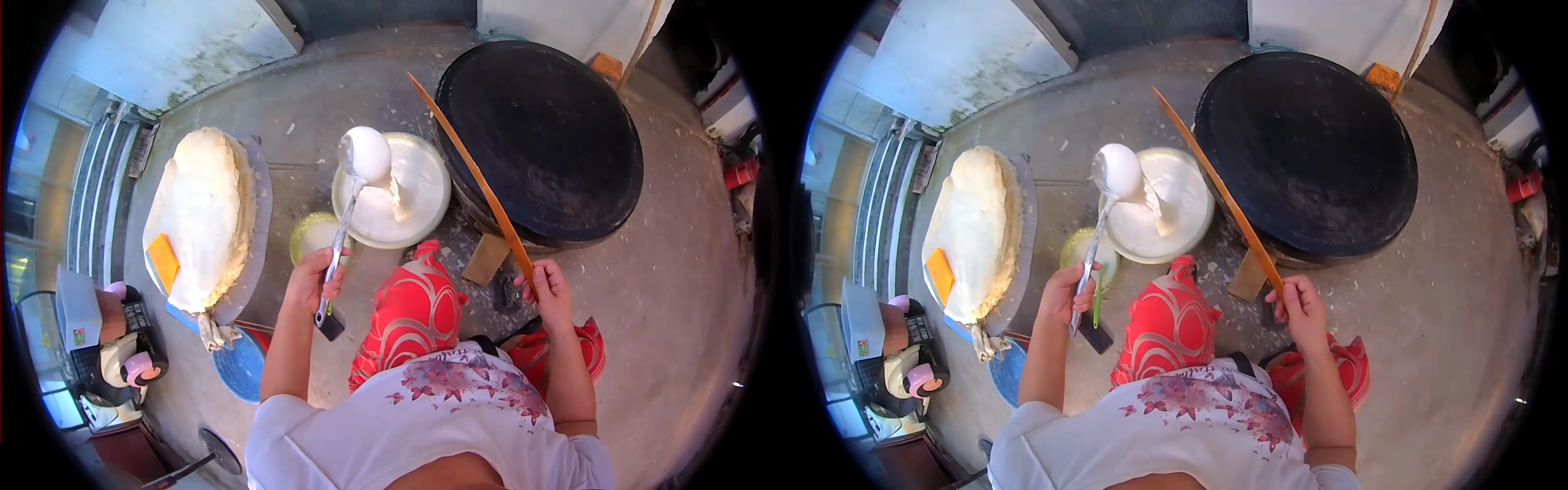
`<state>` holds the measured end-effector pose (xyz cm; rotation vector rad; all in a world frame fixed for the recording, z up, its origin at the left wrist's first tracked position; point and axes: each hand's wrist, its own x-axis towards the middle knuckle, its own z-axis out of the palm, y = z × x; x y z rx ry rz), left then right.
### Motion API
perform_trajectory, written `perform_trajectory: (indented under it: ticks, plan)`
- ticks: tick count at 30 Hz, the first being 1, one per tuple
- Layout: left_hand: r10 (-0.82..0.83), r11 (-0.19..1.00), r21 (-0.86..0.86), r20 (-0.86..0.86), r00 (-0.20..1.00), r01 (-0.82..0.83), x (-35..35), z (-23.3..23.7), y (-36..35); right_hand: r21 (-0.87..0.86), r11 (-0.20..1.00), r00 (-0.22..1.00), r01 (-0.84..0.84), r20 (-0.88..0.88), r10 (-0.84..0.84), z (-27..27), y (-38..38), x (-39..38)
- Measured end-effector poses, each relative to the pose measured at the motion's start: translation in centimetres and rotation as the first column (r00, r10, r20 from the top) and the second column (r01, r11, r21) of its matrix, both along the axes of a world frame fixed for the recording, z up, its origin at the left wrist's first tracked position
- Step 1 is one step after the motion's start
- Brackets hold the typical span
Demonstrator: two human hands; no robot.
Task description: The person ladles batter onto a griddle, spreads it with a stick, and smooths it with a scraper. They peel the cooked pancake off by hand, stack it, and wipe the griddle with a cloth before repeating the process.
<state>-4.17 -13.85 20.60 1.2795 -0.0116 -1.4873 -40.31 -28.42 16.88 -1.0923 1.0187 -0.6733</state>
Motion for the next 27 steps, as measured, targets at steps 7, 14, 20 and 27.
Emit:
perform_trajectory:
  ticks: [7, 14, 20, 27]
  plan:
    - [0.013, 0.989, -0.145, 0.085, 0.996, -0.001, -0.4, 2.8, -0.1, 0.089, 0.996, 1.000, 0.020, 0.017, -0.021, 1.0, 0.0, -0.3]
    - [0.026, 0.998, -0.060, -0.099, 0.995, -0.032, -0.7, -7.0, -2.9, 0.167, 0.985, 0.999, -0.042, 0.021, 0.039, 0.2, 0.1, -1.0]
    - [0.026, 0.964, 0.265, -0.110, 0.994, 0.004, -0.7, -15.4, -1.1, 0.129, 0.992, 0.999, -0.009, -0.046, 0.015, -0.1, 0.3, -0.8]
    - [0.083, 0.975, 0.211, -0.072, 0.994, -0.066, 0.1, -8.4, 2.6, 0.110, 0.993, 0.992, -0.034, -0.119, 0.047, -1.0, 0.5, -1.3]
